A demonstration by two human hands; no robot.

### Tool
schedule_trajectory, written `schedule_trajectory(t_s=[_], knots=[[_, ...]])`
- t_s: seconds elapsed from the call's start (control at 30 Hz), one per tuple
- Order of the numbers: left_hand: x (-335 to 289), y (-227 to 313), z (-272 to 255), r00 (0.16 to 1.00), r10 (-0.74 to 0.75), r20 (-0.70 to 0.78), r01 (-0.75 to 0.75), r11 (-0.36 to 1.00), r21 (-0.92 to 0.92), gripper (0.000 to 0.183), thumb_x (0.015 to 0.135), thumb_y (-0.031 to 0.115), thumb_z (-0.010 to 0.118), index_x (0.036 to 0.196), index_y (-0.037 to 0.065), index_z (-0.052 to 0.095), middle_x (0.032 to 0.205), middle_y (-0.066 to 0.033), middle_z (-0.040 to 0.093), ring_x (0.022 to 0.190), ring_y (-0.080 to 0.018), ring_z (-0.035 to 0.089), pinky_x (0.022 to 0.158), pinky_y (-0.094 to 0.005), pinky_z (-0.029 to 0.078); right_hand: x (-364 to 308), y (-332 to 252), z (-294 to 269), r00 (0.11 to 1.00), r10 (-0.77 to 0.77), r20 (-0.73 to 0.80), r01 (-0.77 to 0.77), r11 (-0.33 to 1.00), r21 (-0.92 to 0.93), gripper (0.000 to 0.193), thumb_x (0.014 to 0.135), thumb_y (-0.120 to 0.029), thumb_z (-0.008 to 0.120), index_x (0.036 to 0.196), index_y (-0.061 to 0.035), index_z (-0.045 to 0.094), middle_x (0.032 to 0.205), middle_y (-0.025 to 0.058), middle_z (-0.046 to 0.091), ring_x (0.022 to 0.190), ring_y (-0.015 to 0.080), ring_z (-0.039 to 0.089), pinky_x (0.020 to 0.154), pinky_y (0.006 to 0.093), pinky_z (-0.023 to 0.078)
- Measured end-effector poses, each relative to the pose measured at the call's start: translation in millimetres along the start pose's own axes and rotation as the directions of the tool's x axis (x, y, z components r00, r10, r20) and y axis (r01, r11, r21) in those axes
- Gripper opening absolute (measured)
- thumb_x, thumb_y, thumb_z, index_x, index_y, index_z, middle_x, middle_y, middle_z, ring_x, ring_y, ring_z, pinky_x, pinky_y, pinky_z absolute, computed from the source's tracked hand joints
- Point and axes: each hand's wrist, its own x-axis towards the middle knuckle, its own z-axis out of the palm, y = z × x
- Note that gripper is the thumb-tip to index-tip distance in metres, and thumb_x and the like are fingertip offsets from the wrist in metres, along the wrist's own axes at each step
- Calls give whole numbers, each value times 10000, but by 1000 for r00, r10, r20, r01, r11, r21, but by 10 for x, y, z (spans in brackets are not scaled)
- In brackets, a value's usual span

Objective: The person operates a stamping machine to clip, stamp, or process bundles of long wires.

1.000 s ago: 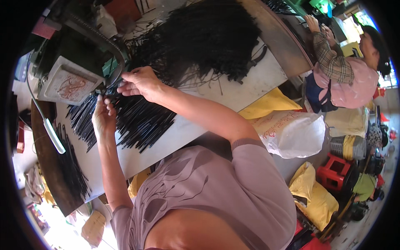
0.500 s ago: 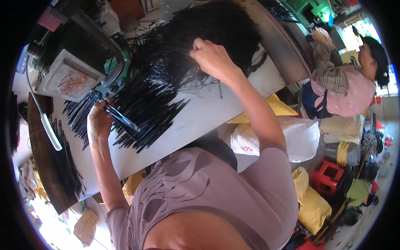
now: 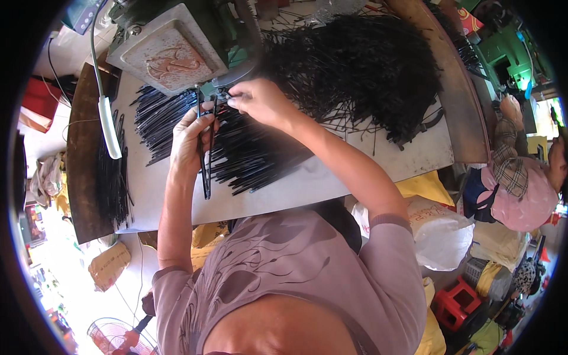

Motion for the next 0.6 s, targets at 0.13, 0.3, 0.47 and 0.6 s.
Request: schedule_trajectory(t_s=[0.13, 0.3, 0.47, 0.6], knots=[[-24, 9, -27, 999, -6, -31, 6, 1000, 5, 255, 733, 39, 565, 987, 59, 571, 615, -30, 547, 410, -24, 387, 357, -136, 275, 46, -169, 2, 966, 249, 64, -257, 926, 278, 189, 783, -150, 570, 855, 24, 588, 581, -14, 473, 470, 20, 372, 395, 158, 264], [-50, 30, -13, 1000, 8, -22, -8, 1000, -10, 284, 729, 32, 569, 1012, 55, 564, 618, -30, 545, 411, -23, 393, 355, -137, 279, 72, -211, 24, 966, 251, 68, -260, 918, 299, 178, 793, -159, 553, 836, 11, 585, 574, -32, 453, 459, 7, 352, 378, 151, 240], [-83, 35, -3, 1000, -4, -16, 4, 1000, -22, 304, 726, 27, 571, 1029, 49, 556, 623, -35, 542, 408, -27, 394, 353, -141, 281, 73, -231, 30, 966, 252, 66, -258, 895, 364, 201, 808, -191, 543, 842, 3, 586, 586, -39, 456, 459, 2, 355, 378, 140, 238], [-93, 12, -17, 1000, -16, -13, 15, 999, -37, 319, 726, 27, 571, 1043, 42, 548, 628, -41, 542, 408, -31, 397, 352, -145, 285, 69, -253, 50, 959, 270, 81, -281, 895, 347, 204, 813, -197, 540, 847, 0, 586, 587, -39, 459, 459, 1, 355, 378, 136, 240]])
